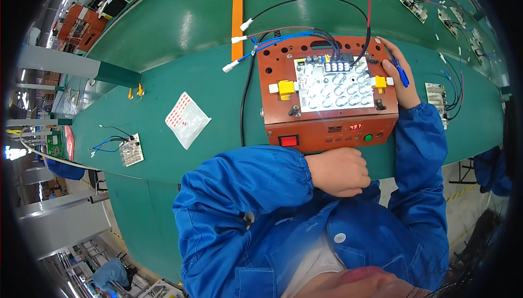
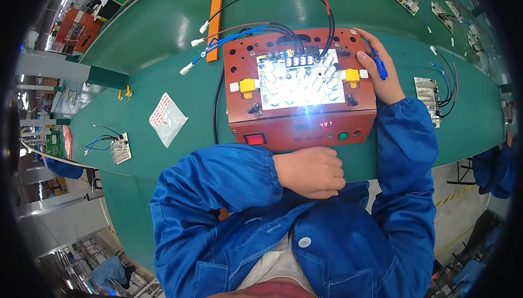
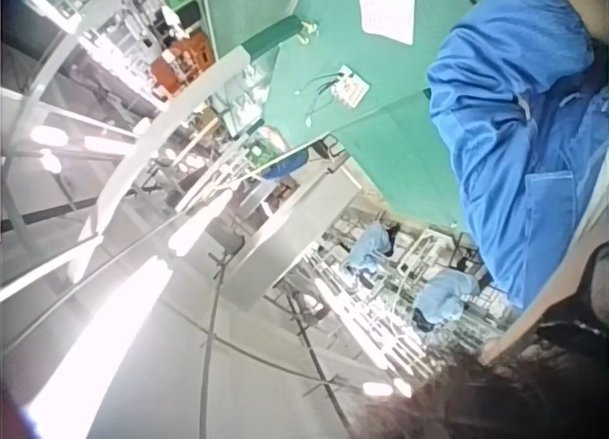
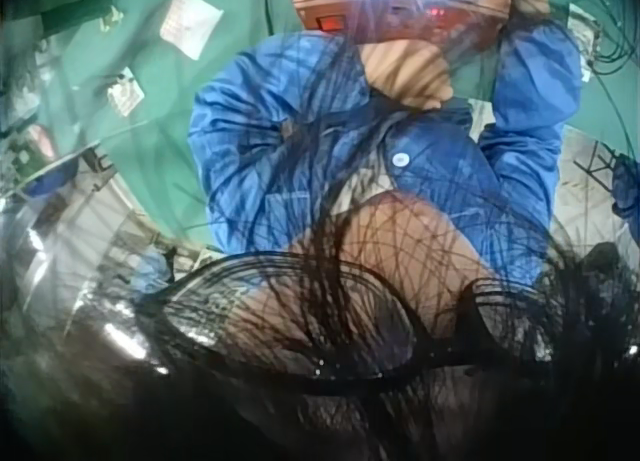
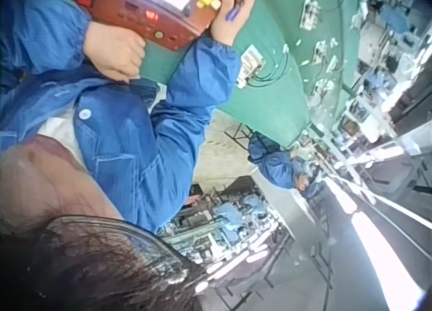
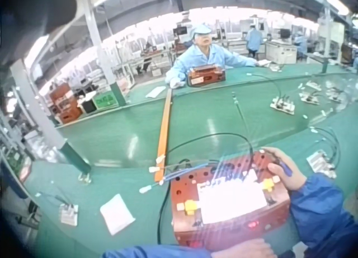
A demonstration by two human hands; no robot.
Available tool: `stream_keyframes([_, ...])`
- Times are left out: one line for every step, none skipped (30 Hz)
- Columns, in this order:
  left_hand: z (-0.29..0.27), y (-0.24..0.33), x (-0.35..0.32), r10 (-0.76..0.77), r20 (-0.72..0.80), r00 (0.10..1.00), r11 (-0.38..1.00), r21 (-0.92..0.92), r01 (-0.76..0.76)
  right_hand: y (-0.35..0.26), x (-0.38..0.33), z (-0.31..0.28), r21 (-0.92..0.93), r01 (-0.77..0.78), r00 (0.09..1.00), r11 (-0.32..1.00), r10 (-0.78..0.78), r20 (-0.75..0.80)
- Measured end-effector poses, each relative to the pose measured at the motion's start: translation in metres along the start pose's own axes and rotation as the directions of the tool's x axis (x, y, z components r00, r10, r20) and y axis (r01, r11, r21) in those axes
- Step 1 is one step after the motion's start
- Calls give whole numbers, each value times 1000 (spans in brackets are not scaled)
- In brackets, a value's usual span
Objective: Testing and inspecting electronic circuit boards using a test fixture and marking results.
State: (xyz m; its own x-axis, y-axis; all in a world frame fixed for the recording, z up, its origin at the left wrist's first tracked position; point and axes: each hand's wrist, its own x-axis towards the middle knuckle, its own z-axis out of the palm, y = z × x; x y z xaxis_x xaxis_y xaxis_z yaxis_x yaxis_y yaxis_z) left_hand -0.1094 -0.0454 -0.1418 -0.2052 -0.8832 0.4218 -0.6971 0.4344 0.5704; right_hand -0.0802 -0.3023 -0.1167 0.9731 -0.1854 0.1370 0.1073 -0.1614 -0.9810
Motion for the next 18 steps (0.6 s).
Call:
stream_keyframes([0,0,0,-10,7,1000,1000,-13,10,0,0,0,-18,4,1000,1000,-4,-1])
stream_keyframes([-1,0,1,-9,8,1000,1000,-12,9,0,0,-1,-18,5,1000,1000,-6,-2])
stream_keyframes([-1,0,1,-3,4,1000,1000,-11,3,0,0,-1,-1,4,1000,1000,-4,0])
stream_keyframes([-2,0,1,2,-1,1000,1000,-10,-2,0,0,-1,16,2,1000,1000,-2,2])
stream_keyframes([-1,0,1,3,0,1000,1000,-9,-3,0,0,-1,16,3,1000,1000,-3,1])
stream_keyframes([-1,1,2,-1,4,1000,1000,-14,1,0,-1,-2,0,6,1000,1000,-6,1])
stream_keyframes([-2,1,2,-5,9,1000,1000,-17,5,1,0,-2,-15,10,1000,1000,-10,2])
stream_keyframes([-2,1,1,-6,9,1000,1000,-16,6,1,0,-2,-14,12,1000,1000,-12,2])
stream_keyframes([-2,1,1,-3,7,1000,1000,-8,3,1,0,-1,-8,13,1000,1000,-13,8])
stream_keyframes([-3,0,1,3,6,1000,1000,2,-3,1,0,-1,-4,16,1000,1000,-16,11])
stream_keyframes([-2,0,1,5,7,1000,1000,5,-5,1,0,-1,-5,20,1000,1000,-20,9])
stream_keyframes([-1,0,1,10,5,1000,1000,-2,-10,2,-1,-1,2,22,1000,1000,-22,6])
stream_keyframes([-1,0,1,12,3,1000,1000,-9,-12,2,-1,-1,12,24,1000,1000,-24,5])
stream_keyframes([-2,0,1,12,5,1000,1000,-7,-12,2,-1,0,14,26,1000,1000,-26,5])
stream_keyframes([-2,0,0,11,4,1000,1000,-6,-11,2,-1,1,46,16,1000,999,-16,6])
stream_keyframes([-2,0,0,12,2,1000,1000,-6,-12,2,-1,1,77,5,1000,997,-5,6])
stream_keyframes([-2,0,0,13,3,1000,1000,-6,-13,2,-1,1,78,5,1000,997,-5,5])
stream_keyframes([-1,0,0,16,-1,1000,1000,-8,-16,2,-1,0,60,6,1000,998,-6,3])
